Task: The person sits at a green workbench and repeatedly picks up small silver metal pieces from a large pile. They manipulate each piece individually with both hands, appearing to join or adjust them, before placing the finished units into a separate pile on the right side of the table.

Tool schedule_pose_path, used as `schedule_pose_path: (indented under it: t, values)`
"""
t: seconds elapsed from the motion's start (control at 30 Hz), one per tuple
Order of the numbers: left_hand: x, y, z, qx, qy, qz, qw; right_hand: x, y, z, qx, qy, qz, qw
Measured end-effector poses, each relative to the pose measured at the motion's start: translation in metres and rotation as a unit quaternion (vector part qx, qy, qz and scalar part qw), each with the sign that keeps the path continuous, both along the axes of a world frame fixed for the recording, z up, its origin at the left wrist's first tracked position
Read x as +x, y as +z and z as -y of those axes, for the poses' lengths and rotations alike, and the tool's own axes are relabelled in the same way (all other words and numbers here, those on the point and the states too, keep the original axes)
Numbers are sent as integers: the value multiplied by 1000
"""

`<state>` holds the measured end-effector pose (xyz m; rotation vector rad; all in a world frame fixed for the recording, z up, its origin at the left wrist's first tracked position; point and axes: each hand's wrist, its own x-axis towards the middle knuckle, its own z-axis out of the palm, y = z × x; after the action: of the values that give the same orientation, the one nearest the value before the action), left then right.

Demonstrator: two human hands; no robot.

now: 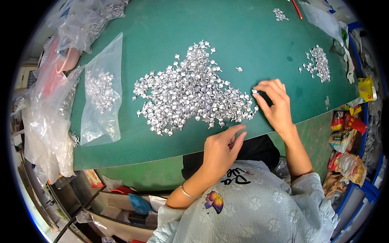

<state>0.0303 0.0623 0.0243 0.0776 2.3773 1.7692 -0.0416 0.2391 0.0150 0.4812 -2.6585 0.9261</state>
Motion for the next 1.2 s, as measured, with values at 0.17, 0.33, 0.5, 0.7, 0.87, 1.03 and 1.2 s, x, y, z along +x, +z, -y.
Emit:
schedule_pose_path:
  t: [0.17,0.33,0.5,0.7,0.87,1.03,1.2]
  values:
    - [-10,4,0,165,73,56,982,23,26,12,-233,13,158,959]
    - [-17,20,-6,233,101,46,966,34,44,18,-297,78,194,932]
    - [-14,27,-5,236,114,45,964,40,48,20,-312,82,203,924]
    - [-10,33,-2,234,107,-19,966,43,53,24,-356,101,201,907]
    - [-7,33,0,225,93,-56,968,46,56,26,-368,109,191,904]
    - [-6,32,2,254,92,-65,961,47,61,28,-358,114,187,908]
    - [-5,29,3,279,86,-64,954,49,63,29,-356,115,178,910]
